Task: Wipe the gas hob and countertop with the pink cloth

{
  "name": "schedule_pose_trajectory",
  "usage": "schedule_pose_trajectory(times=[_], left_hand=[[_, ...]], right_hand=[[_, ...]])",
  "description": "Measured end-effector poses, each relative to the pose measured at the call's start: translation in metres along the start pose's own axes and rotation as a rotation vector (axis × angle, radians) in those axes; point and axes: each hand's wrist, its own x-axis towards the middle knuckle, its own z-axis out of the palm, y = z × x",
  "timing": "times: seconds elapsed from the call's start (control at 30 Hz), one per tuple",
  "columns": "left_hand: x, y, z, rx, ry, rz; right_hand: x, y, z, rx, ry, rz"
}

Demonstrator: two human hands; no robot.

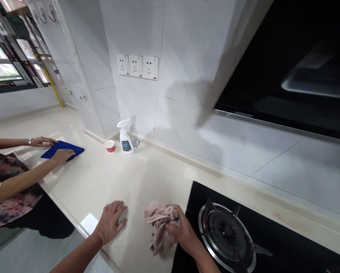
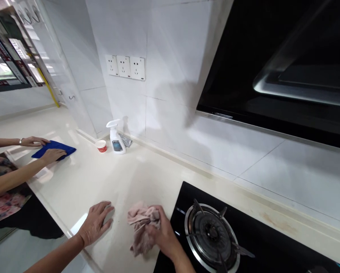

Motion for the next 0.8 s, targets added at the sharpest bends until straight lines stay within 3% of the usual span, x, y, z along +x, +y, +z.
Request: schedule_pose_trajectory(times=[0.07,0.13,0.23,0.3,0.43,0.5,0.63,0.8], left_hand=[[0.001,0.002,-0.002,0.001,0.001,0.001],[0.001,0.004,-0.004,-0.002,0.002,-0.006],[0.001,0.005,-0.005,-0.019,0.001,-0.014],[0.001,0.005,-0.004,-0.023,0.002,-0.018],[0.001,0.006,-0.003,-0.012,0.001,-0.021],[0.000,0.006,-0.002,0.002,0.005,-0.016],[-0.001,0.007,-0.002,0.026,0.020,-0.008],[-0.004,0.008,0.000,0.030,0.003,-0.028]], right_hand=[[0.006,0.000,-0.024,-0.126,0.105,0.010],[0.007,0.010,-0.041,-0.437,0.317,0.035],[0.005,0.030,-0.044,-0.854,0.559,0.028],[0.004,0.039,-0.027,-1.001,0.525,0.029],[0.010,0.057,0.016,-1.220,0.255,0.125],[0.020,0.068,0.021,-1.302,0.192,0.170],[0.064,0.085,-0.012,-1.397,0.255,0.258],[0.155,0.079,-0.052,-1.357,0.340,0.390]])
